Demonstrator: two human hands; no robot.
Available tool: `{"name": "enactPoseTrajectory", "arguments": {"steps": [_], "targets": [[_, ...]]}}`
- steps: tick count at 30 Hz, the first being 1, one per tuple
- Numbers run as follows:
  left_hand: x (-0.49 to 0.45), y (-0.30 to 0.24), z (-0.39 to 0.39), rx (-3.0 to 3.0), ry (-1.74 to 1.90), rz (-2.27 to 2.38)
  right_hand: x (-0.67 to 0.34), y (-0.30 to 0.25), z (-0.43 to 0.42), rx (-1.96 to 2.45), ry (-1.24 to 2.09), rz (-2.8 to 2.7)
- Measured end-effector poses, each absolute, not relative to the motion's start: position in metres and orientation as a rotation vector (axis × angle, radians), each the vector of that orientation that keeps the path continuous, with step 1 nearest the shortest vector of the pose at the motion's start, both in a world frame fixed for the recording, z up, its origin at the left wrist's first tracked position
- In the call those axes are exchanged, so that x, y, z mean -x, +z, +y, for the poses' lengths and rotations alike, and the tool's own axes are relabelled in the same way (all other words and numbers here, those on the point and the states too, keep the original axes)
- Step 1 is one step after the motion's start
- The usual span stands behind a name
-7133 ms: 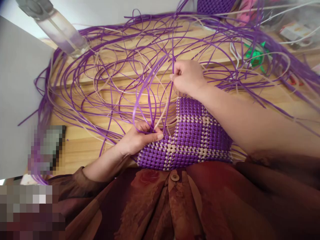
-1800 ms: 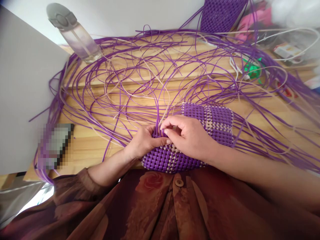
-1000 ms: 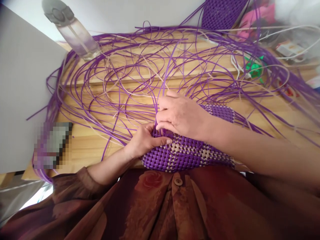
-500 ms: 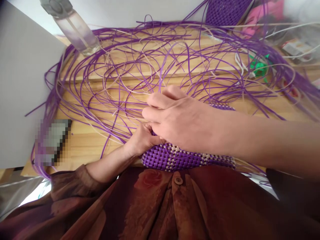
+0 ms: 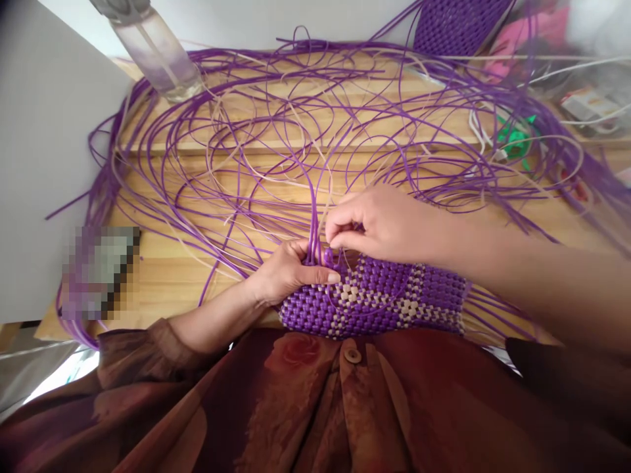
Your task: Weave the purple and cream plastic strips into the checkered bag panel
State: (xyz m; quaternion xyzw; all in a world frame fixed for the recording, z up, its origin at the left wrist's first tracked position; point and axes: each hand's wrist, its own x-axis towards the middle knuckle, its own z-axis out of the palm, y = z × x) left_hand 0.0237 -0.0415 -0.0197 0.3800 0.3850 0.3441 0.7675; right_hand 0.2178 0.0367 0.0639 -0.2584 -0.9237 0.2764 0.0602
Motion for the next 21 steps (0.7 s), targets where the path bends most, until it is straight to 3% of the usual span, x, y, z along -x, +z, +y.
{"name": "enactPoseTrajectory", "arguments": {"steps": [6, 13, 21], "targets": [[-0.023, -0.022, -0.041, -0.859, 0.745, 0.882, -0.23, 0.06, -0.011, 1.095, 0.592, -2.608], [-0.026, -0.022, -0.041, -0.889, 0.894, 0.884, -0.223, 0.048, -0.027, 1.409, 0.927, -2.363], [-0.026, -0.014, -0.043, -0.611, 0.72, 0.923, -0.225, 0.057, -0.029, 1.484, 1.096, -2.26]]}}
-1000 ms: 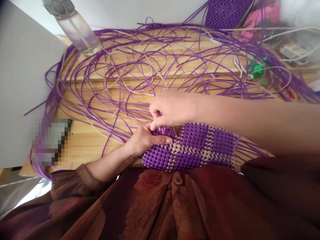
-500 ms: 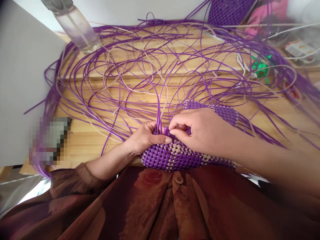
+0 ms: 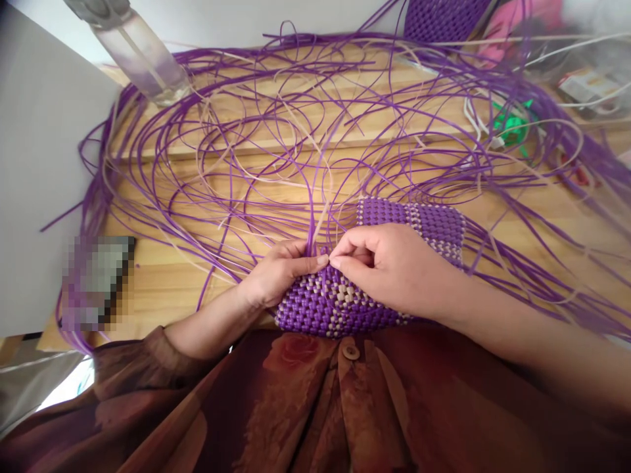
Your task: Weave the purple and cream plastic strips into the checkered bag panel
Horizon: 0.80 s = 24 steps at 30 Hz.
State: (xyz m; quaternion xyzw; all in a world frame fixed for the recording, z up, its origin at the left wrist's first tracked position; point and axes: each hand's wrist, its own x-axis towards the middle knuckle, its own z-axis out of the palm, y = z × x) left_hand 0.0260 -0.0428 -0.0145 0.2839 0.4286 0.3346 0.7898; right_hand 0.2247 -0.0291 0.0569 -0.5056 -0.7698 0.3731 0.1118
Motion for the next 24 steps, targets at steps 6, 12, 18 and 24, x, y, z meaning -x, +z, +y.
{"name": "enactPoseTrajectory", "arguments": {"steps": [6, 12, 18, 24], "targets": [[-0.029, -0.013, -0.044, -0.502, 0.685, 0.873, -0.226, 0.055, -0.031, 1.403, 0.958, -2.333], [-0.026, -0.018, -0.041, -0.742, 0.797, 0.908, -0.227, 0.037, -0.032, 1.296, 0.868, -2.285], [-0.024, -0.017, -0.038, -0.723, 0.657, 0.866, -0.231, 0.026, -0.031, 1.226, 0.916, -2.256], [-0.022, -0.018, -0.039, -0.812, 0.661, 0.919, -0.232, 0.027, -0.025, 1.182, 0.983, -2.253]]}}
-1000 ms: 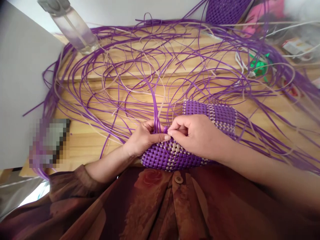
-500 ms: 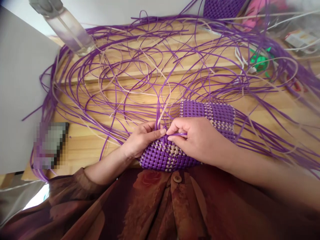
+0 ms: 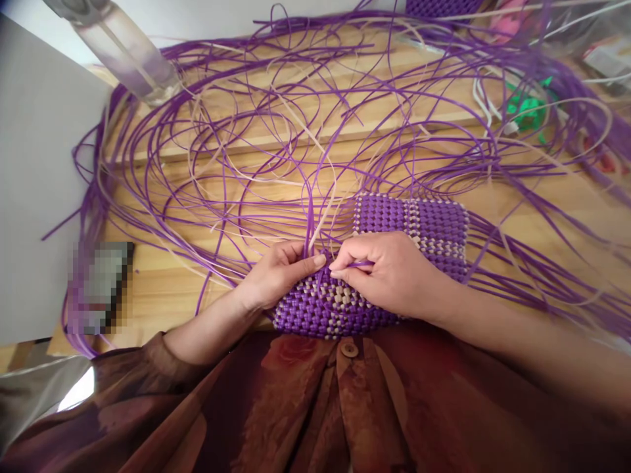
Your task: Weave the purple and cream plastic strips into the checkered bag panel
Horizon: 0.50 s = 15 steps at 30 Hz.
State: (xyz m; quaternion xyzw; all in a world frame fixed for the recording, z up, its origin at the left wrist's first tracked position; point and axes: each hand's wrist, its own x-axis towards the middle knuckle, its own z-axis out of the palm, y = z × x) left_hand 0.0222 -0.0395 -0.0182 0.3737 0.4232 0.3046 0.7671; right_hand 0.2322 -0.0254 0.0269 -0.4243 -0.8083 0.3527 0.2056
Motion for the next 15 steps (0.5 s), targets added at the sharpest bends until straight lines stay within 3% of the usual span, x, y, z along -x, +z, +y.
{"name": "enactPoseTrajectory", "arguments": {"steps": [11, 15], "targets": [[-0.026, -0.019, -0.038, -0.835, 0.687, 0.956, -0.24, 0.025, -0.021, 1.042, 0.933, -2.352], [-0.025, -0.021, -0.039, -0.864, 0.667, 0.937, -0.248, 0.03, -0.03, 0.967, 0.449, -2.476]]}}
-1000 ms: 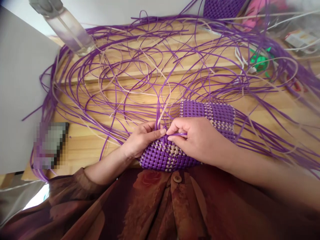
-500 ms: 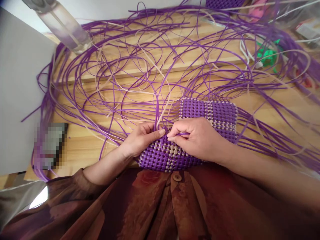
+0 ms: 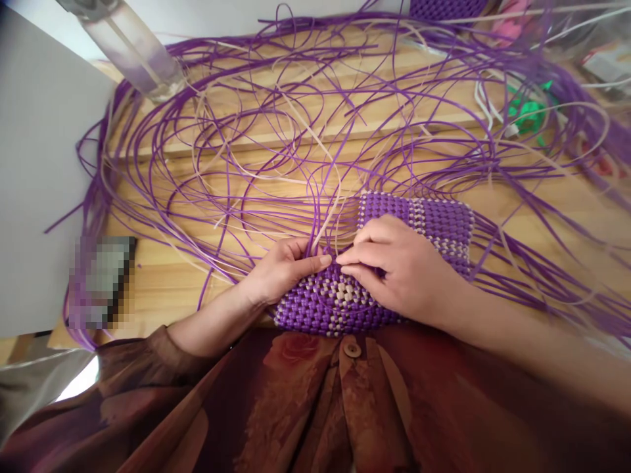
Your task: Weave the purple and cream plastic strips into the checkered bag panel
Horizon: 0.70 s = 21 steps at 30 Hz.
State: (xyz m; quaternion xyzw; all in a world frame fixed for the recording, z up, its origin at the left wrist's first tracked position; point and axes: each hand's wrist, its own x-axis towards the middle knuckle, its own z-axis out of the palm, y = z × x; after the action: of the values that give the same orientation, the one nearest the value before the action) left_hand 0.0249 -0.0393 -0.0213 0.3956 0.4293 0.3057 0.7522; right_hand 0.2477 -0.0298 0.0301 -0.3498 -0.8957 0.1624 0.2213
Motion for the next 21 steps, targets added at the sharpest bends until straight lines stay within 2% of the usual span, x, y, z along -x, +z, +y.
{"name": "enactPoseTrajectory", "arguments": {"steps": [2, 3, 7, 9, 17, 19, 21], "targets": [[-0.024, -0.022, -0.04, -0.907, 0.663, 0.938, -0.251, 0.036, -0.04, 0.922, 0.223, -2.541], [-0.024, -0.022, -0.04, -0.932, 0.663, 0.942, -0.252, 0.038, -0.045, 0.9, 0.212, -2.598], [-0.024, -0.019, -0.04, -1.002, 0.677, 0.97, -0.25, 0.039, -0.064, 0.871, 0.531, -2.775], [-0.024, -0.017, -0.04, -1.015, 0.69, 0.975, -0.249, 0.038, -0.068, 0.885, 0.537, -2.76], [-0.023, -0.024, -0.04, -1.124, 0.676, 1.008, -0.266, 0.063, -0.065, 0.716, -0.066, -2.789], [-0.023, -0.024, -0.04, -1.155, 0.677, 1.032, -0.263, 0.072, -0.063, 0.713, -0.028, -2.839], [-0.022, -0.023, -0.04, -1.154, 0.681, 1.015, -0.255, 0.08, -0.059, 0.716, 0.182, -2.91]]}}
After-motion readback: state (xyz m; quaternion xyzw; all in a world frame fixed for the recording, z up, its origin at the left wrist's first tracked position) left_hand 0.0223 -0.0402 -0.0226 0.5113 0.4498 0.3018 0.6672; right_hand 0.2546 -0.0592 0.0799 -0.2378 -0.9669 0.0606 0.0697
